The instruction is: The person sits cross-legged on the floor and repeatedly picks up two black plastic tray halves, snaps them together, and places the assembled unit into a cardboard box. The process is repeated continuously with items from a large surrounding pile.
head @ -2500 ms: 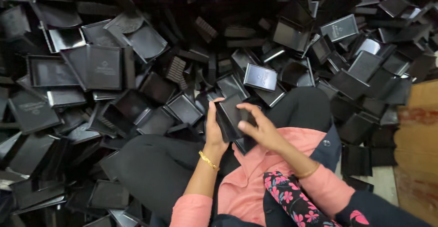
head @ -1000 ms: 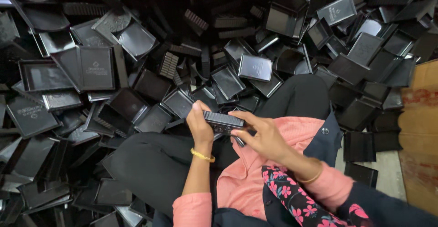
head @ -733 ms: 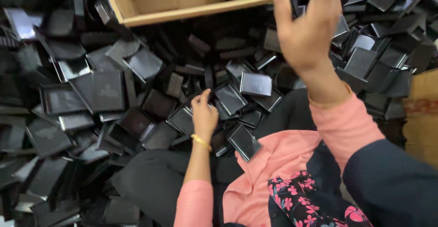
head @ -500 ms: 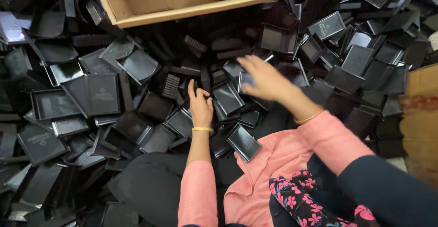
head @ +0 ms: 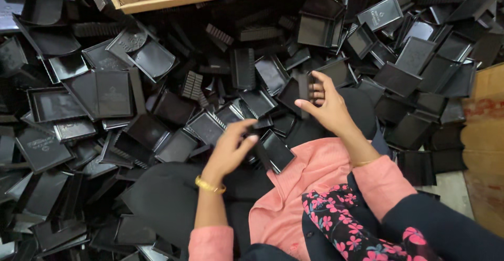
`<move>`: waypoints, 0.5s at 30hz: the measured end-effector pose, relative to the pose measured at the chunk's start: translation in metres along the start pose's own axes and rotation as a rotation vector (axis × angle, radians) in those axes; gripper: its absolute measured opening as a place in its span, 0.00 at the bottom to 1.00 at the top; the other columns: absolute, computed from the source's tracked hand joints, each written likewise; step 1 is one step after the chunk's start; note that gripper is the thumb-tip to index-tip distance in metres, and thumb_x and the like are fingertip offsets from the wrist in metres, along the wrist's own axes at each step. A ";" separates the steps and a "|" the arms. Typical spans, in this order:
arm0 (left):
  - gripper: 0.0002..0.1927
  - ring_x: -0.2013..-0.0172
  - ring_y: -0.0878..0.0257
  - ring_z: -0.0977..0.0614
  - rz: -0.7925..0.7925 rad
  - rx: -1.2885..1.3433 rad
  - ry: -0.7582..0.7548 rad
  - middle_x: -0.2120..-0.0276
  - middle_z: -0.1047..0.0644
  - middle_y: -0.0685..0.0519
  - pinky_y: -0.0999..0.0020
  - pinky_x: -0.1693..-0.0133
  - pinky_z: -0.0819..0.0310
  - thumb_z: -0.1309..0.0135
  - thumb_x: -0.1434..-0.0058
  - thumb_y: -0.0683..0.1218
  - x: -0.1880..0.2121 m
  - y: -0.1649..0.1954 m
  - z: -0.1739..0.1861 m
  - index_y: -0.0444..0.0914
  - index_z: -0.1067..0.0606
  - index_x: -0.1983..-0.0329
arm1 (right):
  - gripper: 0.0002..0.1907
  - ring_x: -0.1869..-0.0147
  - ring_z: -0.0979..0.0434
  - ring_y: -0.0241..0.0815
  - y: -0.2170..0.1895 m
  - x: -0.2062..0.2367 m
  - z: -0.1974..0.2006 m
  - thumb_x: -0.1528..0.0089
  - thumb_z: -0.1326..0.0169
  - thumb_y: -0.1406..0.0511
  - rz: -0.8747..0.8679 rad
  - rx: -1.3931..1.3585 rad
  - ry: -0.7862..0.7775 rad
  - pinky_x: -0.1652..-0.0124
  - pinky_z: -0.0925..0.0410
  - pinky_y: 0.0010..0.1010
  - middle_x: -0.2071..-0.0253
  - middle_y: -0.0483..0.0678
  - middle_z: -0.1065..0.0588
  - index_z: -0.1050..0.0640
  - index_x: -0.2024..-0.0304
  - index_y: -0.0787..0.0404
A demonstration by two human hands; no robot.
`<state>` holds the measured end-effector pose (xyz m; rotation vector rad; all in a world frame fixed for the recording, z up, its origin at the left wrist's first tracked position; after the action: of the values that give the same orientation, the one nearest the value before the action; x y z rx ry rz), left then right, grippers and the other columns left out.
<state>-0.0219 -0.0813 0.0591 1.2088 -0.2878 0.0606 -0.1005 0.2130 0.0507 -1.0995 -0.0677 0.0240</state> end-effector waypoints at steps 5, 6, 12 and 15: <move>0.32 0.33 0.49 0.32 -0.482 -0.963 0.270 0.37 0.29 0.47 0.45 0.38 0.44 0.39 0.60 0.38 -0.048 0.024 -0.044 0.44 0.22 0.46 | 0.25 0.44 0.25 0.39 0.024 0.021 -0.002 0.26 0.53 0.52 -0.234 -0.522 0.003 0.47 0.30 0.33 0.44 0.49 0.24 0.30 0.31 0.56; 0.26 0.32 0.47 0.33 -0.404 -0.933 0.231 0.37 0.30 0.46 0.39 0.39 0.47 0.38 0.57 0.40 -0.053 0.018 -0.046 0.43 0.23 0.50 | 0.25 0.45 0.23 0.41 0.027 0.025 -0.002 0.27 0.54 0.51 -0.293 -0.728 -0.020 0.49 0.28 0.34 0.46 0.49 0.24 0.31 0.33 0.57; 0.18 0.40 0.50 0.23 -0.262 -0.105 -0.011 0.43 0.25 0.50 0.58 0.38 0.28 0.39 0.33 0.47 -0.016 0.001 -0.036 0.39 0.26 0.42 | 0.28 0.40 0.26 0.40 0.018 0.035 0.013 0.35 0.45 0.59 -0.301 -1.026 -0.045 0.45 0.29 0.35 0.42 0.46 0.28 0.35 0.34 0.54; 0.21 0.41 0.55 0.22 -0.156 0.695 0.009 0.39 0.26 0.50 0.60 0.41 0.29 0.50 0.30 0.45 0.004 -0.003 -0.041 0.39 0.29 0.34 | 0.35 0.44 0.31 0.41 -0.003 0.043 -0.022 0.37 0.39 0.65 -0.287 -0.802 -0.224 0.47 0.32 0.35 0.46 0.47 0.33 0.35 0.28 0.55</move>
<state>-0.0101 -0.0446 0.0439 1.9172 -0.1640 0.0305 -0.0562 0.1948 0.0450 -1.8752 -0.4663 -0.1509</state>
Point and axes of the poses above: each hand's wrist, its own x-axis away from the middle knuckle, its own z-axis out of the back of the hand, y = z × x, the point moved 5 cm from there along -x, towards the middle knuckle
